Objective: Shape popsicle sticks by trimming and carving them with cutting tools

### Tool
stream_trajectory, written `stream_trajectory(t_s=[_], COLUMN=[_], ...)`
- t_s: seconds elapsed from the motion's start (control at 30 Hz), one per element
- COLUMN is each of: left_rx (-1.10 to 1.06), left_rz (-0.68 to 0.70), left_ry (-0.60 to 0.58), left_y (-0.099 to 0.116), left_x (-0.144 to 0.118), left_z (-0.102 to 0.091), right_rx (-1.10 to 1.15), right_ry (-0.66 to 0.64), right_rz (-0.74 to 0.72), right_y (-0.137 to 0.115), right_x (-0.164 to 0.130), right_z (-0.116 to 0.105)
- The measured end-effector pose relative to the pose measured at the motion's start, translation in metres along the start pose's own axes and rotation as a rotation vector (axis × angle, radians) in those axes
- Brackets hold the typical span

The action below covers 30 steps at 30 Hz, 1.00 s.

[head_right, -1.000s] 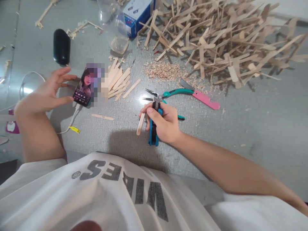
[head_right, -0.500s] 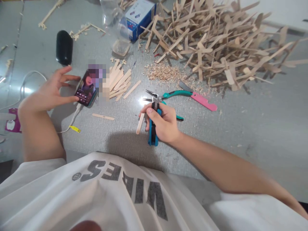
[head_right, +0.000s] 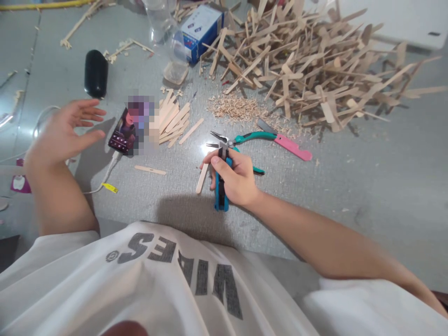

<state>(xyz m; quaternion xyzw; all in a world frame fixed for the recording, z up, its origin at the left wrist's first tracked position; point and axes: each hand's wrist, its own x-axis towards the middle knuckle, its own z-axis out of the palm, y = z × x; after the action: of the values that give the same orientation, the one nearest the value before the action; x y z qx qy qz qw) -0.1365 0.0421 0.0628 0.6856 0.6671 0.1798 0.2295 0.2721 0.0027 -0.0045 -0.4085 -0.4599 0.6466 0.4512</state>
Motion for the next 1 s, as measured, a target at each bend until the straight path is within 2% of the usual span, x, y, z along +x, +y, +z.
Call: stream_trajectory(t_s=[0.13, 0.23, 0.33, 0.63, 0.8, 0.9, 1.0], left_rx=[0.09, 0.094, 0.088, 0.096, 0.07, 0.06, 0.029], left_rz=[-0.016, 0.022, 0.001, -0.034, -0.011, 0.005, 0.03], left_ry=[-0.166, -0.187, -0.2, -0.176, -0.112, -0.116, -0.031], left_y=[0.008, 0.011, 0.01, 0.018, 0.011, 0.006, 0.014], left_x=[-0.006, -0.006, -0.005, -0.003, -0.002, -0.002, -0.004], left_z=[-0.001, 0.0, 0.0, 0.006, 0.012, 0.01, 0.009], right_rx=[-0.002, -0.018, -0.026, -0.062, -0.043, -0.044, -0.049], right_ry=[-0.002, -0.005, 0.002, -0.002, -0.007, -0.001, 0.006], right_rz=[-0.002, -0.008, -0.012, 0.014, 0.003, 0.004, 0.006], right_y=[-0.001, -0.001, 0.0, 0.001, -0.001, -0.001, 0.0], right_x=[0.0, 0.0, 0.001, 0.002, 0.002, 0.001, 0.001], right_z=[0.0, 0.001, 0.001, 0.0, 0.001, 0.002, 0.001])
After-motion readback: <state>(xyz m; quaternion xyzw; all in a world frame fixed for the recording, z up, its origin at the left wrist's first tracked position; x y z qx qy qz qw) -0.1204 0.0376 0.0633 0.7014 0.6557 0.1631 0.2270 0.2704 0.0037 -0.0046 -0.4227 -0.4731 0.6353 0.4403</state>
